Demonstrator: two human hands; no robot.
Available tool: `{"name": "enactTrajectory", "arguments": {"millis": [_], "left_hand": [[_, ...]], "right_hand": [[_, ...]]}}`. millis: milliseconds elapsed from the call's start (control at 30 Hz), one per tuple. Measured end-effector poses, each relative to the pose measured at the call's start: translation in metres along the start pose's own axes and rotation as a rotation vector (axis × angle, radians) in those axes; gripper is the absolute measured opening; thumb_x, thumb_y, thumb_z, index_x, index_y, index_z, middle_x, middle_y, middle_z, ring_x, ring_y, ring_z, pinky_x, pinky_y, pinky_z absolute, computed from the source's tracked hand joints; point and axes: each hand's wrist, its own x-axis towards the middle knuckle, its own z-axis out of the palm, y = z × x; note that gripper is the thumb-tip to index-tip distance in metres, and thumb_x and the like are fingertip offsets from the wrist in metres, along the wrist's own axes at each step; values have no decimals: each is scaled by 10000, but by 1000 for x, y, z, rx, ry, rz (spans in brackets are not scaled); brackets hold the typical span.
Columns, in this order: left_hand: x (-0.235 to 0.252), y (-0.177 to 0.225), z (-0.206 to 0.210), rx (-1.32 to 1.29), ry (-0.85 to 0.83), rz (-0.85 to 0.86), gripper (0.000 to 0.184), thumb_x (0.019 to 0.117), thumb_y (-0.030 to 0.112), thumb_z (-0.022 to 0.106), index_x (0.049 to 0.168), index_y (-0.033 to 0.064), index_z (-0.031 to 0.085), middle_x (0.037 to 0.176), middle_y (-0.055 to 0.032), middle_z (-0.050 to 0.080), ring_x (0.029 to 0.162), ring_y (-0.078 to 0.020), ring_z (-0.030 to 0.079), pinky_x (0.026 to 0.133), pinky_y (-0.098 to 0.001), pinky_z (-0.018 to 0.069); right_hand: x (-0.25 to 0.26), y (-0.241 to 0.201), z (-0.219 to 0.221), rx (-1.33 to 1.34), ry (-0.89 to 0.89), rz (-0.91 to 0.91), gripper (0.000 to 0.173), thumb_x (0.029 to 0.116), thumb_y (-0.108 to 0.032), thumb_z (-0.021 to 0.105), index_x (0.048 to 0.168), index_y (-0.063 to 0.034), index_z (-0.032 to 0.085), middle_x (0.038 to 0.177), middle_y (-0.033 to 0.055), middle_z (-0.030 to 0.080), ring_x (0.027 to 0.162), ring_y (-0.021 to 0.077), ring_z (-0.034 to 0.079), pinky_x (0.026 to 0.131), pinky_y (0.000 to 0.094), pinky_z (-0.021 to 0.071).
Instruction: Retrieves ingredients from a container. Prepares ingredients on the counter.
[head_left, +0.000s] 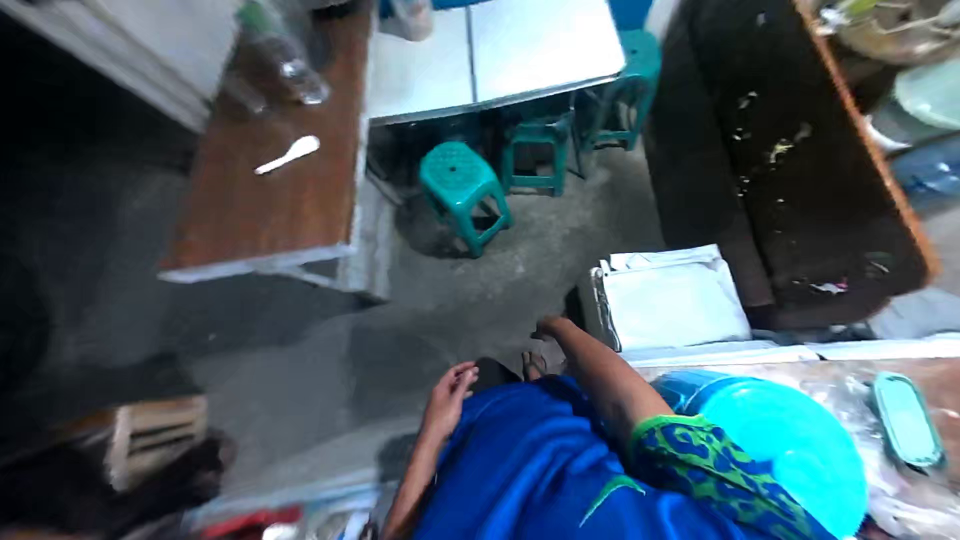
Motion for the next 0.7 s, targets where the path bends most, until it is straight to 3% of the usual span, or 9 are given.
{"name": "enactTrajectory", "arguments": {"millis": [200,333,500,633,700], "left_hand": [[140,74,-20,120,-50,-58,341,1094,221,487,1339,12,597,1269,-143,685,1139,-244,689,919,-439,599],[250,116,-10,226,-167,-68,343,1095,247,492,1325,19,606,1261,-136,687,1139,-233,684,938,-443,586],[354,217,48,509,-436,25,345,1080,285,531,1304,41,630,1261,-120,688,1128,-203,683,965,-427,571],[434,265,128,821,-804,95,408,1075,336,538,1358,50,603,1305,-134,671,1184,-226,667,1032,-451,541],[467,272,177,1038,-893,125,429,1075,361,533,1353,45,614,1311,-168,658,1207,-276,644,1071,-489,492]], "right_hand": [[44,57,-75,264,-24,-21,567,1051,-426,552,1206,111,653,1330,316,611,1274,444,582,1059,643,430],[73,103,-55,477,11,153,528,1015,-436,584,1208,47,678,1300,289,640,1244,450,604,1018,682,461],[43,137,-40,1019,184,389,556,1092,-458,434,1358,-9,627,1388,257,610,1337,397,558,1121,601,416],[26,158,-24,1290,360,438,462,1069,-437,514,1343,-99,670,1323,195,672,1280,351,611,1104,588,445],[25,153,-20,1426,357,451,461,1067,-436,519,1365,-111,655,1352,178,659,1302,331,598,1121,573,438]]}}
